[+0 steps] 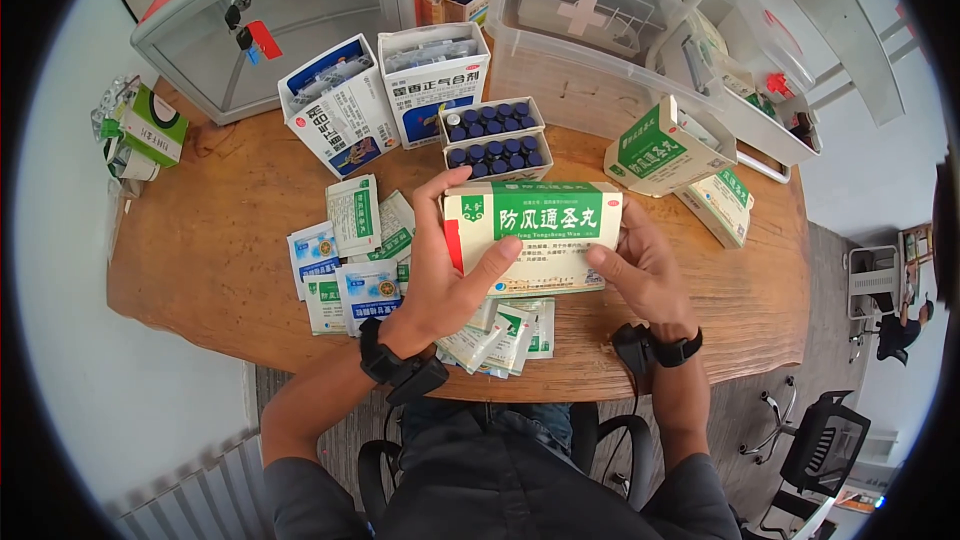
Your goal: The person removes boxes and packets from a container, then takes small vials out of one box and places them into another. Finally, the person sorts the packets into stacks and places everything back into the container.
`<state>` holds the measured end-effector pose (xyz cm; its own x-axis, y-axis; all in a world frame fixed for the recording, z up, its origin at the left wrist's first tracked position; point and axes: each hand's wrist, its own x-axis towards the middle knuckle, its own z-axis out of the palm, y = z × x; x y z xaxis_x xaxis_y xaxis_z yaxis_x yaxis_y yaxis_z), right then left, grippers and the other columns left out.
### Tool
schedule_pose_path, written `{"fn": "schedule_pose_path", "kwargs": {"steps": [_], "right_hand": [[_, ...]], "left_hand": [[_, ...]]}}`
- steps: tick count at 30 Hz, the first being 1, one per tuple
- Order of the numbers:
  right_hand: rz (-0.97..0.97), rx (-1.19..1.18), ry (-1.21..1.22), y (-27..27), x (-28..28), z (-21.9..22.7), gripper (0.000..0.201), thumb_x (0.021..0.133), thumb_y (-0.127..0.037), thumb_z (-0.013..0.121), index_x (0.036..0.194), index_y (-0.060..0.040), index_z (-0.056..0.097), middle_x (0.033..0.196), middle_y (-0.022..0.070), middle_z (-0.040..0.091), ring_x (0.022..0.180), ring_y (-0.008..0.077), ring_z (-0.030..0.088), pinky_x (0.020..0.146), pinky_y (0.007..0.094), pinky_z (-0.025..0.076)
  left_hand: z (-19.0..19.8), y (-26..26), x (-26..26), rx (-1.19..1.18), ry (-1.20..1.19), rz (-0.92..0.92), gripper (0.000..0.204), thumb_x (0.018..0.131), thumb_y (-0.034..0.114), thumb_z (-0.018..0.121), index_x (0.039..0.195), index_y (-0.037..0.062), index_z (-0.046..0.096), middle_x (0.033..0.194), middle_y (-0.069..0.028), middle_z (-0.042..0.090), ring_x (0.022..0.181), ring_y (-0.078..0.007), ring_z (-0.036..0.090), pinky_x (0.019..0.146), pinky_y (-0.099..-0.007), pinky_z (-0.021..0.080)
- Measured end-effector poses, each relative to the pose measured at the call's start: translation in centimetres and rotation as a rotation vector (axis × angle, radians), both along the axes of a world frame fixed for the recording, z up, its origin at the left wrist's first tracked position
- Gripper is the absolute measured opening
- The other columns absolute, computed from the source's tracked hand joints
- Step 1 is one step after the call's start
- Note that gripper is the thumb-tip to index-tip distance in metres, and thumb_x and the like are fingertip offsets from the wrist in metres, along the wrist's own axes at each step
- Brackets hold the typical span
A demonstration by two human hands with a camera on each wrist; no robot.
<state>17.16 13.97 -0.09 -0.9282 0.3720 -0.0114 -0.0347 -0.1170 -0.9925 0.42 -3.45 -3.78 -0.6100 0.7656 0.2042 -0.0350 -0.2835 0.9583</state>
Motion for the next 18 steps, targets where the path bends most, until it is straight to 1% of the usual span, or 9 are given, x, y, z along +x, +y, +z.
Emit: {"fn": "schedule_pose_path", "kwargs": {"steps": [2, 6, 8, 10, 15, 17, 18], "right_hand": [[0.008, -0.032, 0.006, -0.07, -0.1, 0.02, 0.059, 0.107, -0.005, 0.062, 0.158, 0.0033, 0.035, 0.146, 0.0119, 0.06, 0.131, 0.0171, 0.06, 0.109, 0.033, 0.049], [0.0, -0.09, 0.024, -0.27, 0.08, -0.69, 0.057, 0.108, -0.007, 0.061, 0.158, 0.0026, 0.037, 0.146, 0.011, 0.061, 0.131, 0.0158, 0.059, 0.109, 0.0324, 0.048], [0.052, -0.129, -0.008, -0.02, 0.32, -0.54, 0.056, 0.108, -0.008, 0.061, 0.158, 0.0016, 0.037, 0.147, 0.0108, 0.06, 0.132, 0.0148, 0.057, 0.11, 0.0321, 0.047], [0.065, -0.132, -0.02, 0.24, 0.54, -0.79, 0.056, 0.108, -0.009, 0.061, 0.158, 0.0011, 0.038, 0.147, 0.0104, 0.06, 0.132, 0.0145, 0.057, 0.11, 0.0319, 0.047], [0.072, -0.093, -0.064, 0.13, 0.68, -0.45, 0.054, 0.108, -0.011, 0.063, 0.157, 0.0006, 0.041, 0.146, 0.0097, 0.061, 0.13, 0.0138, 0.057, 0.109, 0.0319, 0.047], [0.062, -0.088, -0.064, 0.19, 0.72, -0.6, 0.051, 0.108, -0.012, 0.064, 0.153, 0.0007, 0.046, 0.144, 0.0092, 0.063, 0.128, 0.0135, 0.058, 0.108, 0.0322, 0.048], [0.062, -0.088, -0.064, 0.19, 0.74, -0.48, 0.051, 0.108, -0.012, 0.064, 0.153, 0.0007, 0.046, 0.144, 0.0092, 0.063, 0.128, 0.0135, 0.058, 0.108, 0.0322, 0.048]], "left_hand": [[-0.01, 0.1, 0.02, 0.002, -0.003, 0.0, 0.079, 0.098, 0.015, 0.075, 0.156, 0.0029, 0.023, 0.137, -0.0172, 0.052, 0.124, -0.0226, 0.059, 0.105, -0.0371, 0.053], [-0.06, 0.12, -0.2, -0.026, 0.025, 0.001, 0.079, 0.099, 0.017, 0.075, 0.157, 0.0031, 0.023, 0.137, -0.0173, 0.052, 0.124, -0.0224, 0.059, 0.104, -0.037, 0.053], [-0.16, 0.18, -0.19, -0.031, 0.024, -0.007, 0.079, 0.099, 0.017, 0.075, 0.157, 0.0032, 0.023, 0.137, -0.0175, 0.052, 0.124, -0.0223, 0.059, 0.104, -0.0371, 0.053], [-0.27, 0.19, -0.19, -0.012, 0.032, -0.012, 0.078, 0.099, 0.017, 0.076, 0.154, 0.0027, 0.023, 0.135, -0.0194, 0.055, 0.121, -0.0232, 0.063, 0.102, -0.0373, 0.055], [-0.35, 0.19, -0.23, -0.012, 0.029, -0.045, 0.078, 0.099, 0.017, 0.076, 0.154, 0.0033, 0.023, 0.134, -0.0188, 0.055, 0.121, -0.0233, 0.063, 0.102, -0.0375, 0.055], [-0.43, 0.19, -0.22, -0.006, 0.037, -0.049, 0.079, 0.099, 0.017, 0.076, 0.154, 0.0035, 0.022, 0.134, -0.0187, 0.054, 0.121, -0.0234, 0.063, 0.101, -0.0375, 0.055], [-0.59, 0.17, -0.24, -0.009, 0.047, -0.061, 0.079, 0.098, 0.017, 0.077, 0.155, 0.0038, 0.022, 0.135, -0.0189, 0.054, 0.121, -0.0238, 0.062, 0.102, -0.0382, 0.055]]}}
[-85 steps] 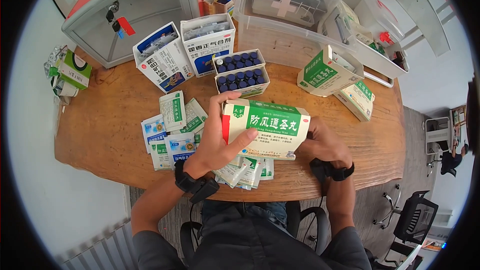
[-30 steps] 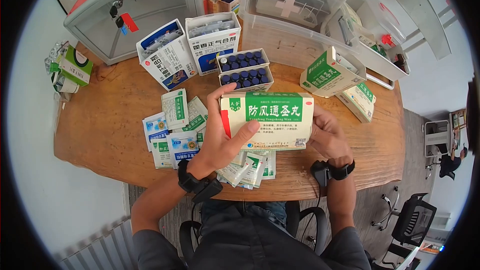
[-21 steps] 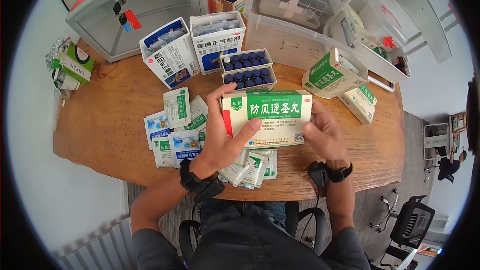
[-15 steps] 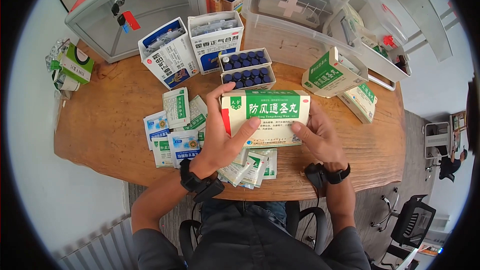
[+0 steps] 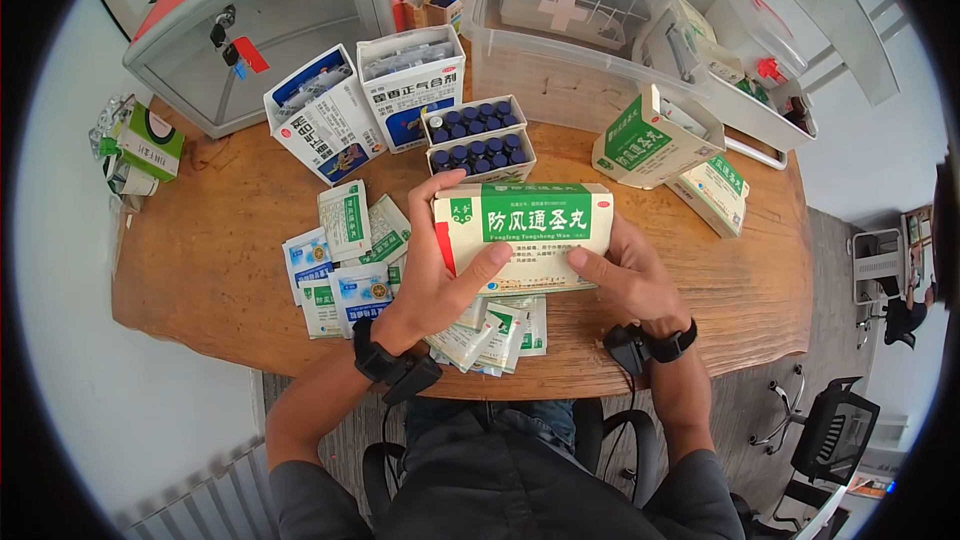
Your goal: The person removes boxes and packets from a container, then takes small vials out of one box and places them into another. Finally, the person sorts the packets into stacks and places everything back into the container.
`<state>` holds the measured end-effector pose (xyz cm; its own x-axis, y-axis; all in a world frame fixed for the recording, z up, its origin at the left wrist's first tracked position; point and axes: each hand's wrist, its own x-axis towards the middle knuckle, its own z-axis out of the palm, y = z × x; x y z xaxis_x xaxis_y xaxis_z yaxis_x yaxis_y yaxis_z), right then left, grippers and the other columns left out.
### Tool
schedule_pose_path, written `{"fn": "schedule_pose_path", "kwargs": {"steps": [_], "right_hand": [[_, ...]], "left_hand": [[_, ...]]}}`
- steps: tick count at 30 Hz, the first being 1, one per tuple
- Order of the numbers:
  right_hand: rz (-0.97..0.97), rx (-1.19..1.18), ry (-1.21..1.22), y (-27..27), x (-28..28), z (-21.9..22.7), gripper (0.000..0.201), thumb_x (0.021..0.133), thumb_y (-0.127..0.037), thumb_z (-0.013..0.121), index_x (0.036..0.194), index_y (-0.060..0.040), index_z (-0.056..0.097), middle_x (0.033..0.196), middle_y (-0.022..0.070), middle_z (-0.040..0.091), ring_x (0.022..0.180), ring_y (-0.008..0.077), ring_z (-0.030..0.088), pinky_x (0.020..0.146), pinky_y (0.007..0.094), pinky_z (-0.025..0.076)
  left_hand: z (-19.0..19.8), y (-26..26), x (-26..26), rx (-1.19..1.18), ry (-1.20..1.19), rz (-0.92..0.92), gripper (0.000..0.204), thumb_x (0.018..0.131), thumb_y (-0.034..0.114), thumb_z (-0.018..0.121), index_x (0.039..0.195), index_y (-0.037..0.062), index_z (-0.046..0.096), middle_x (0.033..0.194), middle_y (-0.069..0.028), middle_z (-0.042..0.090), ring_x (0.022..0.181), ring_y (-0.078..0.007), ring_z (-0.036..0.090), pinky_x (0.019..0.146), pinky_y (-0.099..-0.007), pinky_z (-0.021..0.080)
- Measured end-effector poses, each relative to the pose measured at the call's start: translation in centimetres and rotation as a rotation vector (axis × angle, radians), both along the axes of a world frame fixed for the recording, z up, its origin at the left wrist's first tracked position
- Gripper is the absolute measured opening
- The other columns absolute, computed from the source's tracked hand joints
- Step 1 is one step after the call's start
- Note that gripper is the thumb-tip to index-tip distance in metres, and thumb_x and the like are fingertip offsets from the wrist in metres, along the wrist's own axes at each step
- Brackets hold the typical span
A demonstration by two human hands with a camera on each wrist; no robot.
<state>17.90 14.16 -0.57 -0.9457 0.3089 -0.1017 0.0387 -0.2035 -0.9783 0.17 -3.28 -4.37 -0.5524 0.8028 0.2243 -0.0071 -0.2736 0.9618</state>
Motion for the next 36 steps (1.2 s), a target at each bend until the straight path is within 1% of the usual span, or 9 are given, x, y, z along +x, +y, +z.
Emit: {"fn": "schedule_pose_path", "kwargs": {"steps": [12, 14, 17, 23, 26, 28, 31, 32, 36], "right_hand": [[0.026, 0.075, -0.06, 0.0, 0.2, 0.7, 0.035, 0.107, -0.015, 0.068, 0.138, 0.0005, 0.064, 0.13, 0.0082, 0.072, 0.114, 0.0113, 0.065, 0.098, 0.0314, 0.053], [-0.035, 0.297, -0.063, -0.1, 0.3, 1.1, 0.038, 0.106, -0.014, 0.068, 0.14, 0.0028, 0.062, 0.129, 0.0101, 0.073, 0.113, 0.0132, 0.067, 0.097, 0.0307, 0.054], [-0.26, 0.23, 0.186, -1.3, -0.4, 1.2, 0.04, 0.107, -0.012, 0.066, 0.142, 0.0053, 0.058, 0.127, 0.0115, 0.073, 0.113, 0.0154, 0.068, 0.094, 0.03, 0.056], [-0.43, 0.318, 0.12, 0.1, -0.4, 0.4, 0.027, 0.108, -0.01, 0.064, 0.129, 0.0066, 0.063, 0.105, 0.014, 0.077, 0.092, 0.0172, 0.074, 0.083, 0.029, 0.06], [-0.399, 0.365, 0.032, 0.0, -0.3, 0.5, 0.019, 0.106, -0.009, 0.067, 0.117, 0.0054, 0.069, 0.098, 0.0108, 0.077, 0.087, 0.0144, 0.074, 0.079, 0.0283, 0.06], [-0.199, 0.559, -0.169, -0.3, -0.2, 1.6, 0.017, 0.101, -0.013, 0.075, 0.107, 0.0026, 0.073, 0.094, 0.0129, 0.077, 0.083, 0.0179, 0.076, 0.074, 0.03, 0.06], [0.027, 0.835, -0.132, -0.8, -0.6, 1.5, 0.02, 0.096, -0.019, 0.08, 0.102, 0.0002, 0.074, 0.093, 0.0171, 0.077, 0.081, 0.0256, 0.077, 0.069, 0.0336, 0.06], [0.089, 0.865, -0.124, -1.0, -0.6, 0.4, 0.037, 0.089, -0.03, 0.086, 0.109, -0.0016, 0.073, 0.102, 0.0206, 0.074, 0.09, 0.0349, 0.076, 0.076, 0.0409, 0.06], [0.245, 1.135, 0.007, -2.9, -1.0, -0.6, 0.067, 0.075, -0.041, 0.092, 0.124, -0.0048, 0.064, 0.12, 0.0211, 0.065, 0.114, 0.0421, 0.064, 0.093, 0.0474, 0.054]], "left_hand": [[0.3, 0.2, -0.1, 0.035, 0.002, -0.057, 0.096, 0.094, 0.014, 0.081, 0.163, 0.0041, 0.015, 0.144, -0.0222, 0.052, 0.133, -0.0293, 0.058, 0.11, -0.0434, 0.051], [0.6, 0.2, 0.1, 0.053, -0.014, -0.038, 0.095, 0.094, 0.014, 0.081, 0.163, 0.0042, 0.016, 0.144, -0.022, 0.052, 0.132, -0.0291, 0.058, 0.11, -0.0436, 0.051], [1.3, -0.1, -0.1, 0.104, 0.004, 0.027, 0.092, 0.095, 0.012, 0.079, 0.162, 0.0039, 0.017, 0.142, -0.0202, 0.052, 0.13, -0.0276, 0.06, 0.109, -0.0419, 0.052], [1.9, -0.9, -2.4, 0.078, -0.056, 0.278, 0.084, 0.098, 0.017, 0.076, 0.16, 0.0035, 0.022, 0.138, -0.0165, 0.05, 0.127, -0.024, 0.059, 0.107, -0.0375, 0.054], [1.8, -0.8, -2.6, 0.063, -0.047, 0.28, 0.084, 0.098, 0.019, 0.076, 0.16, 0.0034, 0.022, 0.139, -0.0164, 0.05, 0.129, -0.0236, 0.058, 0.107, -0.0373, 0.054], [1.7, -0.9, -2.5, 0.062, -0.043, 0.28, 0.084, 0.098, 0.019, 0.076, 0.16, 0.0032, 0.022, 0.139, -0.0163, 0.05, 0.129, -0.0236, 0.058, 0.107, -0.0374, 0.054], [1.5, -0.9, -2.5, 0.055, -0.068, 0.251, 0.084, 0.097, 0.019, 0.077, 0.159, 0.0032, 0.023, 0.139, -0.0161, 0.05, 0.129, -0.0233, 0.058, 0.106, -0.0373, 0.054], [1.4, -0.8, -2.4, 0.057, -0.035, 0.255, 0.084, 0.097, 0.018, 0.077, 0.159, 0.0031, 0.023, 0.138, -0.016, 0.05, 0.128, -0.0232, 0.058, 0.106, -0.0371, 0.055], [1.2, -0.7, -2.1, 0.081, 0.025, 0.249, 0.084, 0.096, 0.017, 0.079, 0.158, 0.003, 0.024, 0.137, -0.0159, 0.05, 0.126, -0.023, 0.06, 0.103, -0.0364, 0.056]]}}
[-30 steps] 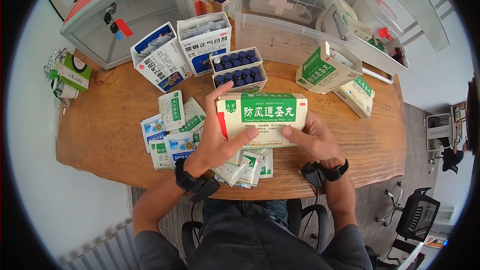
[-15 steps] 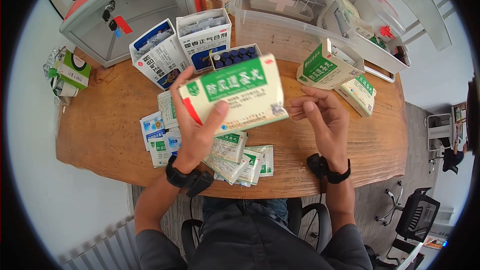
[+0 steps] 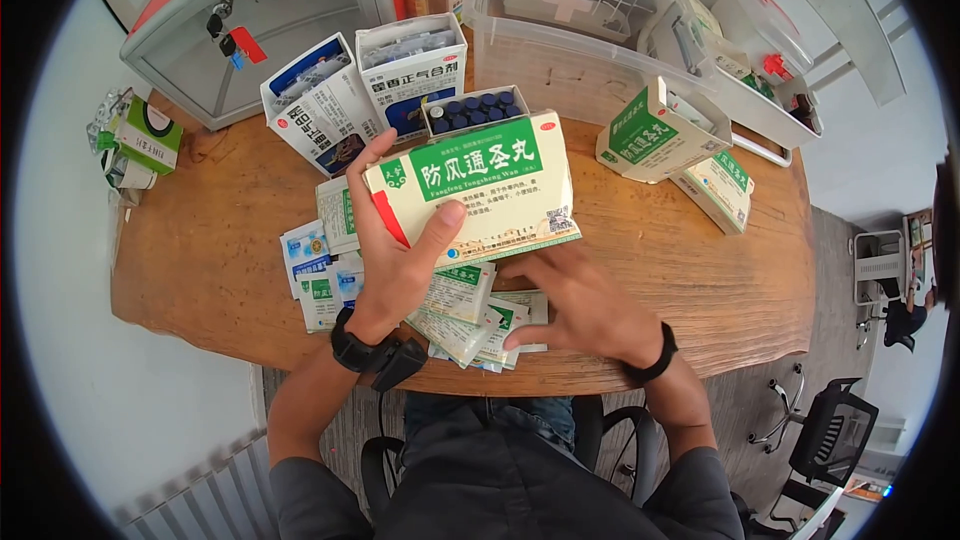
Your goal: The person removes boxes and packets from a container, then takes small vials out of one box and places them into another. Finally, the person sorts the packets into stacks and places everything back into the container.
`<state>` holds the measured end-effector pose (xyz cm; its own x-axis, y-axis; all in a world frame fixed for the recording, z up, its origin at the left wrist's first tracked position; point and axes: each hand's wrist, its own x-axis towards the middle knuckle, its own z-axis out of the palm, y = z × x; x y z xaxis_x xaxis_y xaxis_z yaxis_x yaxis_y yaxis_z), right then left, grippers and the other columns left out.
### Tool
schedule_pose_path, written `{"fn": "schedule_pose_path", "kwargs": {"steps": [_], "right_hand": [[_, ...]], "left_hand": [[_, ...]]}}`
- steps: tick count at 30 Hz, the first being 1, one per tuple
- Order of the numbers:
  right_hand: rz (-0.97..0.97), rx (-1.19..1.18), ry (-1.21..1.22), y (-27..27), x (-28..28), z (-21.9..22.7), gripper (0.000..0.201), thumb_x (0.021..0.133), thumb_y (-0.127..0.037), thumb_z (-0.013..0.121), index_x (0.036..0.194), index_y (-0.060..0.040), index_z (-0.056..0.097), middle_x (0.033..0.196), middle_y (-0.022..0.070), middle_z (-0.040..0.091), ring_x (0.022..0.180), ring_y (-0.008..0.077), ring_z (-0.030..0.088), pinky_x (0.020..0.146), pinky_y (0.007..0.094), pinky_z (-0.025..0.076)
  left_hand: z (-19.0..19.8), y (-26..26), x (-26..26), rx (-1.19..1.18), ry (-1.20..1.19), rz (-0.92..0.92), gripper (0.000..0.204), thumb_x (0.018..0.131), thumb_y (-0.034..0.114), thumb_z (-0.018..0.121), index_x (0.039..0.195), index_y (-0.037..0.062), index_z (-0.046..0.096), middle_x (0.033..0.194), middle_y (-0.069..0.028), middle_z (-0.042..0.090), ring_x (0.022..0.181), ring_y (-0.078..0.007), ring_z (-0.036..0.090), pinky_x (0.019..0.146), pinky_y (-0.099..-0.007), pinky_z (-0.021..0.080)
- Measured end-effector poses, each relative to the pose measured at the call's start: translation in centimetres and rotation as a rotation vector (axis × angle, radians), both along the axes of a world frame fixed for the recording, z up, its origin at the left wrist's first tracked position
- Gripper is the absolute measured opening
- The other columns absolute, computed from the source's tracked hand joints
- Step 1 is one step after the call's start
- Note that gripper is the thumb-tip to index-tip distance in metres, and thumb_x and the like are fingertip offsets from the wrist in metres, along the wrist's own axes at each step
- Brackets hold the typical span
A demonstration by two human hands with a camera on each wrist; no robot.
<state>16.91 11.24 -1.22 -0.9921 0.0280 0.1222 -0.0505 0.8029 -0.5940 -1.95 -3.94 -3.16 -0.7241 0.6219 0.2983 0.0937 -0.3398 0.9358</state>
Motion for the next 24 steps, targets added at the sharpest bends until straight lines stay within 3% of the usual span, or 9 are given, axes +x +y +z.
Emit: {"fn": "schedule_pose_path", "kwargs": {"steps": [4, 7, 9, 12, 15, 16, 19, 23, 24], "right_hand": [[-0.068, 0.175, 0.005, -2.2, 0.0, -0.1, 0.065, 0.076, -0.039, 0.091, 0.124, -0.0052, 0.064, 0.121, 0.0203, 0.064, 0.116, 0.0434, 0.062, 0.092, 0.0469, 0.054], [-0.134, 0.095, -0.104, -1.8, 0.3, -0.3, 0.061, 0.077, -0.033, 0.091, 0.123, -0.0035, 0.064, 0.116, 0.0218, 0.067, 0.108, 0.0439, 0.065, 0.088, 0.0482, 0.054], [-0.154, -0.069, -0.265, -0.6, 0.4, 0.3, 0.048, 0.083, -0.026, 0.086, 0.118, 0.0009, 0.067, 0.107, 0.0238, 0.069, 0.099, 0.0445, 0.068, 0.084, 0.0498, 0.055], [-0.211, -0.048, -0.297, 1.8, 0.8, 0.0, 0.036, 0.089, -0.021, 0.08, 0.112, 0.0044, 0.07, 0.1, 0.0254, 0.07, 0.093, 0.045, 0.07, 0.082, 0.0508, 0.055], [-0.325, -0.049, -0.186, 3.7, 1.2, 1.2, 0.031, 0.093, -0.02, 0.076, 0.11, 0.0054, 0.071, 0.097, 0.0265, 0.071, 0.093, 0.0446, 0.071, 0.08, 0.0509, 0.055], [-0.35, -0.153, -0.126, 3.9, 1.4, 1.5, 0.029, 0.093, -0.017, 0.075, 0.112, 0.0049, 0.071, 0.095, 0.0279, 0.072, 0.09, 0.045, 0.071, 0.077, 0.0505, 0.055], [-0.435, -0.236, -0.184, 4.0, 1.4, 3.0, 0.026, 0.094, -0.014, 0.073, 0.112, 0.0052, 0.071, 0.093, 0.0279, 0.072, 0.088, 0.0455, 0.071, 0.076, 0.0493, 0.055], [-0.469, -0.133, -0.108, 4.3, 1.4, 2.1, 0.025, 0.093, -0.012, 0.073, 0.111, 0.0051, 0.07, 0.093, 0.0275, 0.072, 0.089, 0.0466, 0.071, 0.076, 0.0475, 0.056], [-0.509, -0.113, -0.012, 4.6, 1.5, 1.8, 0.024, 0.093, -0.011, 0.074, 0.11, 0.0051, 0.07, 0.091, 0.0268, 0.072, 0.088, 0.0433, 0.073, 0.076, 0.0462, 0.056]], "left_hand": [[-0.3, 0.0, 0.3, -0.007, -0.004, -0.008, 0.083, 0.096, 0.016, 0.079, 0.158, 0.0029, 0.025, 0.136, -0.0157, 0.051, 0.125, -0.023, 0.061, 0.103, -0.0363, 0.056], [-0.4, 0.2, 0.5, -0.017, 0.005, 0.004, 0.083, 0.095, 0.016, 0.079, 0.157, 0.0031, 0.025, 0.135, -0.0153, 0.051, 0.125, -0.0227, 0.061, 0.103, -0.0366, 0.056], [-0.6, 0.2, 0.4, 0.012, 0.013, 0.001, 0.084, 0.094, 0.015, 0.079, 0.157, 0.0034, 0.025, 0.134, -0.0151, 0.052, 0.125, -0.0228, 0.061, 0.103, -0.0372, 0.056], [-0.3, 0.2, 0.7, 0.018, 0.002, -0.029, 0.084, 0.094, 0.015, 0.079, 0.157, 0.0035, 0.025, 0.134, -0.015, 0.052, 0.125, -0.0231, 0.06, 0.104, -0.0377, 0.056], [-0.5, 0.1, 0.8, 0.014, 0.0, -0.057, 0.084, 0.094, 0.015, 0.079, 0.157, 0.0037, 0.025, 0.135, -0.0151, 0.052, 0.125, -0.0233, 0.06, 0.104, -0.0379, 0.055], [-0.5, 0.1, 0.8, 0.014, 0.001, -0.059, 0.084, 0.094, 0.015, 0.079, 0.157, 0.0037, 0.025, 0.135, -0.0151, 0.052, 0.125, -0.0233, 0.06, 0.104, -0.0379, 0.055], [-0.4, 0.0, 0.8, 0.006, -0.011, -0.073, 0.084, 0.094, 0.016, 0.079, 0.157, 0.0033, 0.025, 0.135, -0.0152, 0.052, 0.125, -0.0232, 0.06, 0.104, -0.0379, 0.055], [-0.1, 0.1, 0.9, -0.007, -0.011, -0.1, 0.084, 0.094, 0.017, 0.08, 0.156, 0.0025, 0.025, 0.136, -0.0158, 0.052, 0.125, -0.0229, 0.06, 0.104, -0.0379, 0.055], [0.0, 0.0, 1.0, -0.016, -0.014, -0.112, 0.083, 0.094, 0.017, 0.08, 0.156, 0.0022, 0.025, 0.135, -0.0159, 0.052, 0.125, -0.0229, 0.06, 0.104, -0.0378, 0.055]]}}
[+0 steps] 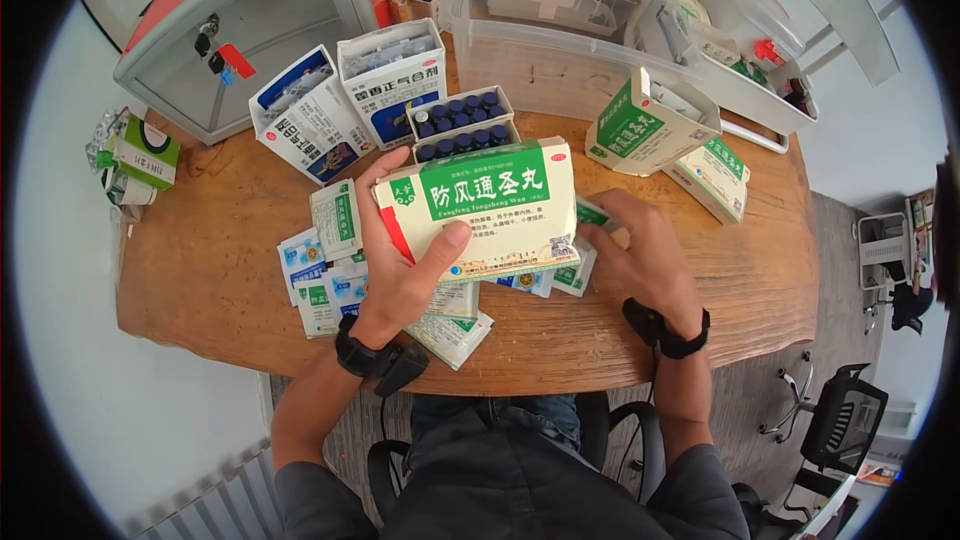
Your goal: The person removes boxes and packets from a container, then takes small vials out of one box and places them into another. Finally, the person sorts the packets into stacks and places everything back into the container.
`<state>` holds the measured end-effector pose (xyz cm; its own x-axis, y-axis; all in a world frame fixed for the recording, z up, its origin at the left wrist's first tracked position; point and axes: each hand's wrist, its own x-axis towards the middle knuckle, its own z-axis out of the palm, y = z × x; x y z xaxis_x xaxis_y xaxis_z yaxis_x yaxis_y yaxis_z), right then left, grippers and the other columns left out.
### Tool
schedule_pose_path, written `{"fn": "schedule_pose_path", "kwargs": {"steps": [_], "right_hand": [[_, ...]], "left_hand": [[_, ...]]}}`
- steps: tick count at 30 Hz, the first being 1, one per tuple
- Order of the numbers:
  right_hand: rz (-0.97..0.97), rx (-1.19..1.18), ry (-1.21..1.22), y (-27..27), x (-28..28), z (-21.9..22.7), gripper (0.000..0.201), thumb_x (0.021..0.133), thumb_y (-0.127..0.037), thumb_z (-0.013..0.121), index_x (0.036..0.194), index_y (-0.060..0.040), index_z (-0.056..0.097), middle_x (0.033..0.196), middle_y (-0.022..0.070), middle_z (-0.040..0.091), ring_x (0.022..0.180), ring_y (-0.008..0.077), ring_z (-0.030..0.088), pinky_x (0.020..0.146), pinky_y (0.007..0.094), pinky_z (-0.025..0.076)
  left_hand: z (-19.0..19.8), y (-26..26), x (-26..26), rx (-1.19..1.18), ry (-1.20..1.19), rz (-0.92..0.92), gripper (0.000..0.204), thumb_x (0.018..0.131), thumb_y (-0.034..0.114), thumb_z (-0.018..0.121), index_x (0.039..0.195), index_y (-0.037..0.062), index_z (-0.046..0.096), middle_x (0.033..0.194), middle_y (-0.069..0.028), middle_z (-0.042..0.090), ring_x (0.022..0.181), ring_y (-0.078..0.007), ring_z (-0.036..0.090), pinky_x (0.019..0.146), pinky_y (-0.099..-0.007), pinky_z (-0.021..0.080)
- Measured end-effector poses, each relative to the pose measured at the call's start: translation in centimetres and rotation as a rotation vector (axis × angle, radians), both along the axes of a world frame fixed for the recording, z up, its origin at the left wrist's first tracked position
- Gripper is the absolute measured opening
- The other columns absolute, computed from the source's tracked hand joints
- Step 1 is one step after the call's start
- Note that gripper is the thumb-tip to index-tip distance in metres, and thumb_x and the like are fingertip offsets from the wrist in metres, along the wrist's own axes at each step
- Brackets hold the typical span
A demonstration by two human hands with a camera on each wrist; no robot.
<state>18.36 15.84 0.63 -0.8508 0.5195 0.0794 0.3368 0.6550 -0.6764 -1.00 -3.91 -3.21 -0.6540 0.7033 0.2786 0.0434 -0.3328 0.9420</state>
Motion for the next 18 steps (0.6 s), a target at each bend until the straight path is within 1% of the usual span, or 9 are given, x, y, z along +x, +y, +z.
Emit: {"fn": "schedule_pose_path", "kwargs": {"steps": [1, 2, 4, 5, 7, 8, 10, 15, 18], "right_hand": [[-0.043, 0.044, 0.086, 0.2, 0.0, -0.1, 0.023, 0.093, -0.011, 0.074, 0.109, 0.005, 0.069, 0.089, 0.0261, 0.072, 0.086, 0.0399, 0.074, 0.075, 0.0449, 0.056], [-0.04, 0.045, 0.086, 0.4, 0.2, 0.0, 0.023, 0.093, -0.011, 0.074, 0.109, 0.005, 0.069, 0.089, 0.0261, 0.072, 0.086, 0.0399, 0.074, 0.075, 0.0449, 0.056], [-0.172, -0.168, 0.179, 0.8, 0.4, 0.2, 0.022, 0.097, -0.011, 0.073, 0.113, 0.0046, 0.068, 0.092, 0.0194, 0.075, 0.084, 0.0255, 0.076, 0.073, 0.0387, 0.057], [-0.171, -0.168, 0.178, 0.7, 0.4, 0.3, 0.022, 0.097, -0.011, 0.073, 0.113, 0.0046, 0.068, 0.092, 0.0194, 0.075, 0.084, 0.0255, 0.076, 0.073, 0.0387, 0.057], [-0.202, -0.432, 0.46, 0.3, 0.2, 0.6, 0.023, 0.102, -0.01, 0.07, 0.119, 0.0042, 0.066, 0.099, 0.0109, 0.076, 0.086, 0.0141, 0.072, 0.07, 0.0312, 0.059], [-0.202, -0.432, 0.461, 0.4, 0.3, 0.8, 0.023, 0.102, -0.01, 0.07, 0.119, 0.0042, 0.066, 0.099, 0.0109, 0.076, 0.086, 0.0141, 0.072, 0.07, 0.0312, 0.059], [-0.178, -0.475, 0.455, 0.7, 0.8, 1.2, 0.027, 0.103, -0.009, 0.069, 0.125, 0.0045, 0.063, 0.104, 0.0079, 0.075, 0.086, 0.0112, 0.071, 0.067, 0.0263, 0.059], [-0.2, -0.501, 0.483, 0.8, 0.9, 1.6, 0.025, 0.102, -0.009, 0.07, 0.123, 0.0034, 0.065, 0.101, 0.0068, 0.075, 0.081, 0.0079, 0.069, 0.063, 0.0239, 0.056], [-0.122, -0.521, 0.284, -0.1, 0.6, 0.7, 0.02, 0.099, -0.006, 0.072, 0.118, 0.0005, 0.071, 0.094, 0.0056, 0.076, 0.077, 0.0072, 0.069, 0.066, 0.0235, 0.057]], "left_hand": [[0.2, 0.0, 0.1, 0.001, 0.0, 0.002, 0.083, 0.094, 0.017, 0.08, 0.156, 0.0022, 0.025, 0.135, -0.0159, 0.052, 0.125, -0.0229, 0.06, 0.104, -0.0378, 0.055], [0.3, 0.1, 0.2, -0.008, 0.013, 0.006, 0.083, 0.095, 0.018, 0.078, 0.157, 0.0031, 0.025, 0.134, -0.0145, 0.051, 0.125, -0.022, 0.059, 0.105, -0.0372, 0.054], [0.2, 0.1, 0.1, -0.017, 0.024, 0.011, 0.083, 0.095, 0.02, 0.076, 0.158, 0.004, 0.025, 0.132, -0.013, 0.051, 0.125, -0.0212, 0.058, 0.106, -0.0366, 0.052], [-0.1, 0.1, 0.0, -0.007, 0.02, 0.0, 0.082, 0.095, 0.019, 0.078, 0.157, 0.0028, 0.025, 0.134, -0.0145, 0.051, 0.125, -0.0219, 0.059, 0.105, -0.0372, 0.053], [-0.2, 0.1, -0.1, 0.003, 0.017, -0.012, 0.082, 0.095, 0.018, 0.079, 0.155, 0.0016, 0.025, 0.136, -0.0159, 0.052, 0.126, -0.0227, 0.06, 0.104, -0.0377, 0.055], [-0.1, 0.1, 0.0, 0.007, -0.003, -0.002, 0.082, 0.095, 0.018, 0.079, 0.155, 0.0016, 0.026, 0.135, -0.0159, 0.052, 0.126, -0.0227, 0.06, 0.104, -0.0377, 0.055], [0.0, 0.2, 0.0, 0.01, -0.024, 0.006, 0.082, 0.095, 0.018, 0.079, 0.155, 0.0016, 0.026, 0.135, -0.0159, 0.052, 0.126, -0.0227, 0.06, 0.104, -0.0377, 0.055], [-0.2, 0.0, -0.1, -0.023, -0.042, 0.027, 0.083, 0.095, 0.018, 0.079, 0.156, 0.0026, 0.025, 0.136, -0.0164, 0.051, 0.126, -0.0234, 0.06, 0.104, -0.0384, 0.055], [-0.2, 0.1, 0.1, -0.012, -0.048, -0.026, 0.084, 0.094, 0.016, 0.08, 0.156, 0.0031, 0.025, 0.137, -0.0168, 0.052, 0.127, -0.0238, 0.06, 0.105, -0.0385, 0.055]]}}
